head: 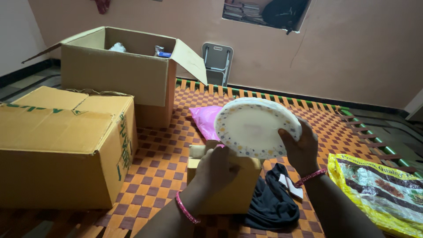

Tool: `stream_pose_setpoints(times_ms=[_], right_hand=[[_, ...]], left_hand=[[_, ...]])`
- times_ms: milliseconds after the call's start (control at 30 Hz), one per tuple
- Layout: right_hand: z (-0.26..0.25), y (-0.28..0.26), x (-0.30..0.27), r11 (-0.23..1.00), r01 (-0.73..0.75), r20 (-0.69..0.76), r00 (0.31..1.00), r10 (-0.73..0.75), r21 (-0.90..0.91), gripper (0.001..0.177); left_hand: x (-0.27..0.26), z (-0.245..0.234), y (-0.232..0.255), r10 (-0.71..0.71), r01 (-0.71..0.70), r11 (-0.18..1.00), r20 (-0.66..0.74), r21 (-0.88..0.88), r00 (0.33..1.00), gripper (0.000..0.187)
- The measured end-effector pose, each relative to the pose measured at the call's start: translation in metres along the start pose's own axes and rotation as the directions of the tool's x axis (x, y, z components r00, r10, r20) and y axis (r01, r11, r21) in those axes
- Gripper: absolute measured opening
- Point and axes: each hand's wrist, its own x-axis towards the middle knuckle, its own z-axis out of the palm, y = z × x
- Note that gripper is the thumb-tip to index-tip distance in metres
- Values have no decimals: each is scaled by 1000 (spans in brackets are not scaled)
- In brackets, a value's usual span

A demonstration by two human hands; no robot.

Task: The person unpacks various items from a cardboard box onto a woven cot, including containers, a tray, and plates. They then wipe the plates with a dark cloth and place them into a smaller box.

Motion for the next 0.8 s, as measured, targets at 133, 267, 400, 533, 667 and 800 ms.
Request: stream_pose_setpoints(times_ms=[133,267,400,533,667,800], right_hand=[[2,0,1,1000,17,21,1000,-17,15,48],[1,-2,7,999,44,46,998,-44,-4,48],[3,-6,7,998,-61,117,991,61,-6,48],[12,-6,4,999,-5,162,987,13,-51,48],[20,-10,4,999,48,229,972,-46,-5,48],[16,-20,3,996,-71,167,983,80,-59,48]], left_hand=[[-1,-1,-5,45,-49,992,37,113,998,36],[-20,12,-21,495,-555,708,253,436,831,25],[-43,1,-33,659,-680,687,173,258,732,33],[-44,-12,-28,587,-618,692,207,373,783,37],[-38,-14,-25,496,-553,664,257,503,829,46],[-20,-17,-24,322,-528,602,423,599,847,61]])
